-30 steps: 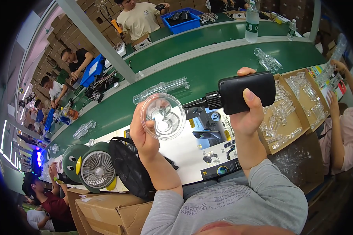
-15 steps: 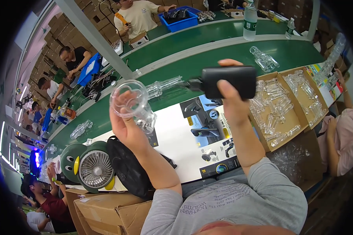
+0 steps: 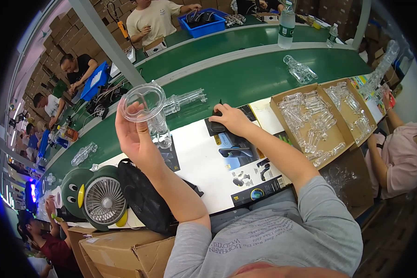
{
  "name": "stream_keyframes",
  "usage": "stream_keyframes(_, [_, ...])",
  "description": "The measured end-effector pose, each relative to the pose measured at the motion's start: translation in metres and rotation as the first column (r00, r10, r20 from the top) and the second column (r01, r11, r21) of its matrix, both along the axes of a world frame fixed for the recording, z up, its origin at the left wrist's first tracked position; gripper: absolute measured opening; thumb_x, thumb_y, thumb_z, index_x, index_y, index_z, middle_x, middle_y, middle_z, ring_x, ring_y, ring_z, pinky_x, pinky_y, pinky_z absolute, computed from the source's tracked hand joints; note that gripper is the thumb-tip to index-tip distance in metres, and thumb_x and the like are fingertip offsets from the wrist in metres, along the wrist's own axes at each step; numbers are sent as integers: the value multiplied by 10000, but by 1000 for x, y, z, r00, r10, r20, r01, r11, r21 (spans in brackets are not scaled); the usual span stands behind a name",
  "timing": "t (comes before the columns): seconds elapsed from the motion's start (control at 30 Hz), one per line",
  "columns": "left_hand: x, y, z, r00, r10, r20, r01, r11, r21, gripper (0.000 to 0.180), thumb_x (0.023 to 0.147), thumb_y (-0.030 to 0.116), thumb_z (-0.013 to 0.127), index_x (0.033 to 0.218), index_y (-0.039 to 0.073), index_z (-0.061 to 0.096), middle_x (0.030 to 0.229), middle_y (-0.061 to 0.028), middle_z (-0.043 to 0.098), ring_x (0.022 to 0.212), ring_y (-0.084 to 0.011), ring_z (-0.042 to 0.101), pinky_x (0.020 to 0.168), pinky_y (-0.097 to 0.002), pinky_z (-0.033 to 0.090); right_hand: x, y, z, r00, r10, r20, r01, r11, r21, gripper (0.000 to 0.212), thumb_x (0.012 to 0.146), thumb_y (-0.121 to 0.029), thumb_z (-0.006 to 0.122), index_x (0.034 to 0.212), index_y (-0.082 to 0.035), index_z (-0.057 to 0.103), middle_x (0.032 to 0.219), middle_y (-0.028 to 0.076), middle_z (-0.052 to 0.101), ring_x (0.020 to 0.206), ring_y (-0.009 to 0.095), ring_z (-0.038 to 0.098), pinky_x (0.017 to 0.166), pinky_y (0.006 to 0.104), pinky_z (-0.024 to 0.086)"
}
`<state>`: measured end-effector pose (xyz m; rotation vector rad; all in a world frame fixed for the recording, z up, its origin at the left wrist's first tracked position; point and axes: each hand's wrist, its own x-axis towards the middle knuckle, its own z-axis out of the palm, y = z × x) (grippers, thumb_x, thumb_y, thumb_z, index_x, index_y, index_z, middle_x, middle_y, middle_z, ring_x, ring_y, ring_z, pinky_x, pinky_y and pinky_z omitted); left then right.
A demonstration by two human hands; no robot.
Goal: Assembling plastic components and packaging them into plastic bags and cardboard boxes on a factory production line.
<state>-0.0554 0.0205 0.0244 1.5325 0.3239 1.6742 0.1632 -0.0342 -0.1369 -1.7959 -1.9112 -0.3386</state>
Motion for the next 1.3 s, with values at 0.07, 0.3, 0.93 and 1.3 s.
stream_keyframes(0.07, [-2,2,-1,1000,-1,4,1,1000,2,461,872,158,577,1256,-36,408,1079,-118,549,1004,-183,538,875,-292,433,5,-4,-2,999,2,54,-2,1000,2,266,776,-113,515,1002,-229,594,1021,51,468,944,220,513,743,325,488])
stream_keyframes(0.3, [-1,0,1,1000,-7,2,7,1000,-2,472,864,138,588,1256,-42,397,1080,-124,547,1006,-184,538,874,-291,431,18,-24,2,995,-64,81,75,986,-145,306,745,-77,558,1007,-232,586,1045,52,467,945,230,523,759,333,483])
stream_keyframes(0.93, [60,-27,-16,937,-267,-224,269,963,-22,676,789,4,623,1349,44,246,1232,-181,473,1200,-242,421,994,-394,321,-4,-11,91,356,325,-876,-66,944,324,448,751,-179,717,1122,-48,502,1094,47,567,1003,127,523,872,287,418])
stream_keyframes(1.3, [49,-12,-13,962,-194,-192,201,980,17,513,863,36,486,1321,-6,258,1239,-198,441,1143,-271,450,956,-355,332,277,-72,29,-159,145,-977,915,393,-91,305,748,-163,650,981,-11,524,833,96,570,679,177,599,513,298,513])
